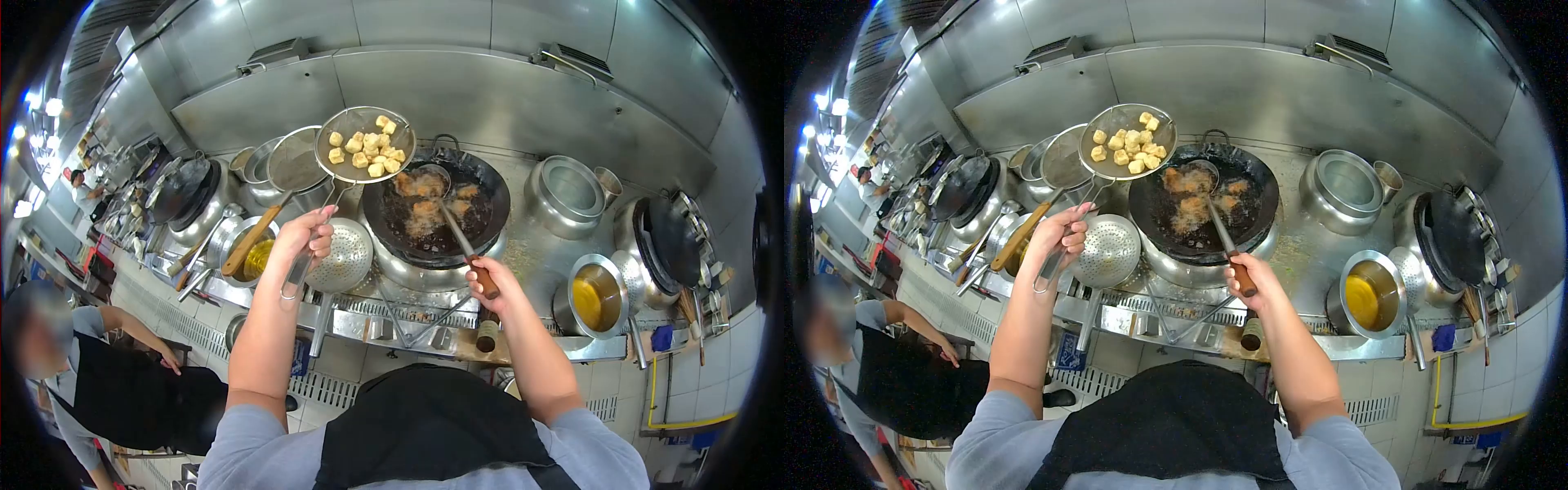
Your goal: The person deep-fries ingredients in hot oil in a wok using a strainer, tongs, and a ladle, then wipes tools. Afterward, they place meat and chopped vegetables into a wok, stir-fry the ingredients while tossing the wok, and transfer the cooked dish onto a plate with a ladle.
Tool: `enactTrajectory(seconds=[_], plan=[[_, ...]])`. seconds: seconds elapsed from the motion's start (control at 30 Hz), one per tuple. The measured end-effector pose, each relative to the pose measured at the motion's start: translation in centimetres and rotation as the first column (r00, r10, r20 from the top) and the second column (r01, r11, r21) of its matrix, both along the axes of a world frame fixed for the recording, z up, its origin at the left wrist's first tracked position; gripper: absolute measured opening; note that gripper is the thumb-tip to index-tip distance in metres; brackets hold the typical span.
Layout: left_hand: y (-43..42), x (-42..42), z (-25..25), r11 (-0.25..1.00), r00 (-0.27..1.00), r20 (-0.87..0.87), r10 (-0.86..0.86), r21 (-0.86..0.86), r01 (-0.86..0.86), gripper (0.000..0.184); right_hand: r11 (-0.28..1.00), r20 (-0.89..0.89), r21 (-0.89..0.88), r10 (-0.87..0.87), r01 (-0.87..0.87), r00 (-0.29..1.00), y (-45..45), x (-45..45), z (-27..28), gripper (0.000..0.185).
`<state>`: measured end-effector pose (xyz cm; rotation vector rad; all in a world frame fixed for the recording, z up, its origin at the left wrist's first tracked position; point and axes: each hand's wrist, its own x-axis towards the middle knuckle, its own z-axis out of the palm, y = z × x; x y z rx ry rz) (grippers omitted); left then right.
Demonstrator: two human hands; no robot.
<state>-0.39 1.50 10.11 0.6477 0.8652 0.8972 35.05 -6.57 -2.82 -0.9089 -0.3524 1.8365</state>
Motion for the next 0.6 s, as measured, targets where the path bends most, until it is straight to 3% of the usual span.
enactTrajectory(seconds=[0.03,0.07,0.37,0.43,0.5,0.6], plan=[[-0.1,0.0,0.0,1.000,1.000,0.014,0.002,0.002,-0.002,0.019,1.000,-0.145,-0.009,0.026,-0.028,0.989,-0.4,0.0,0.3,0.021],[-0.1,0.0,0.0,1.000,1.000,0.014,0.003,0.002,-0.003,0.019,0.998,-0.165,-0.046,0.034,-0.042,0.986,-0.9,0.1,0.8,0.024],[-0.8,-0.5,-1.4,0.999,0.999,-0.027,0.029,-0.045,-0.031,0.018,0.989,-0.167,-0.037,0.132,-0.140,0.977,-6.7,0.8,3.0,0.023],[-0.9,-0.4,-1.7,0.998,1.000,-0.006,0.014,-0.063,-0.014,0.018,0.990,0.086,0.022,0.137,-0.139,0.987,-8.0,1.0,3.4,0.028],[-0.7,-0.9,-2.4,0.998,0.999,0.027,-0.025,-0.054,0.026,0.017,0.993,0.131,0.004,0.118,-0.120,0.984,-9.3,1.2,4.5,0.023],[-0.4,-1.2,-3.1,0.997,0.996,0.069,-0.055,-0.049,0.059,0.018,0.986,0.341,-0.011,0.159,-0.165,0.926,-11.4,2.1,6.6,0.024]])
